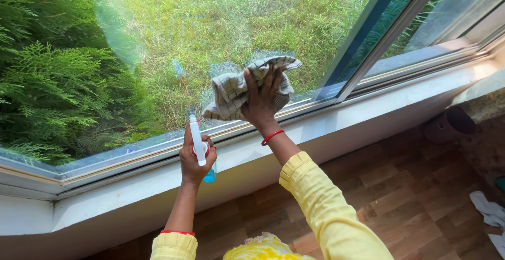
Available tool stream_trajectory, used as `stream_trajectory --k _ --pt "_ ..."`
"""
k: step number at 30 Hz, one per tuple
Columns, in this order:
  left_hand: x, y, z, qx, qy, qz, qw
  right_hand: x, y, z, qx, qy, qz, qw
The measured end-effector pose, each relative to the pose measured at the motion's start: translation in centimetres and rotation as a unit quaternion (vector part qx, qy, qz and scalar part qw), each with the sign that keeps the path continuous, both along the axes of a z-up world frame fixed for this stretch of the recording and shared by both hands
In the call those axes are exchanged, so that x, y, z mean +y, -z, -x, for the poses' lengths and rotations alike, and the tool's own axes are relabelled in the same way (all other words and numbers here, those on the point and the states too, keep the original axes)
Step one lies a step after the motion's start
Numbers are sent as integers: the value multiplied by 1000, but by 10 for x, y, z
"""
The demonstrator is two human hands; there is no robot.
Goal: The person cleans a glass window by spraying liquid from a bottle and wiping the surface with a cloth.
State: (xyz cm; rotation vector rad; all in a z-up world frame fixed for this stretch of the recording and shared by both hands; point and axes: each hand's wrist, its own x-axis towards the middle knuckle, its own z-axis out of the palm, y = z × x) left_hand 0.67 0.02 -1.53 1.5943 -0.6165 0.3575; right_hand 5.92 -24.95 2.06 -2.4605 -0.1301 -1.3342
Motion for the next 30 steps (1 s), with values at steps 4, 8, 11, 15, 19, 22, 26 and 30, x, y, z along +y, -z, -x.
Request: stream_trajectory --k 4,8,11,15,19,22,26,30 --pt "3 -1 1 27 22 7 999 15 49 9 100 7 29 995" --pt "2 -3 2 11 25 -4 1000 0 58 13 75 -1 90 993" --pt "0 -4 -1 3 17 -12 1000 -30 25 0 13 1 103 995" --pt "-12 -10 2 -4 1 -20 1000 -55 7 -9 -1 26 91 996" --pt "-40 -21 12 -17 -2 -7 1000 -54 60 -10 -7 -6 103 995" --pt "-70 -28 18 1 -8 -5 1000 -71 107 2 70 -44 137 987" --pt "-115 -29 29 -42 -12 2 999 -116 110 9 117 -84 192 971" --pt "-153 -28 37 44 -1 18 999 -162 40 -4 -19 -25 134 991"
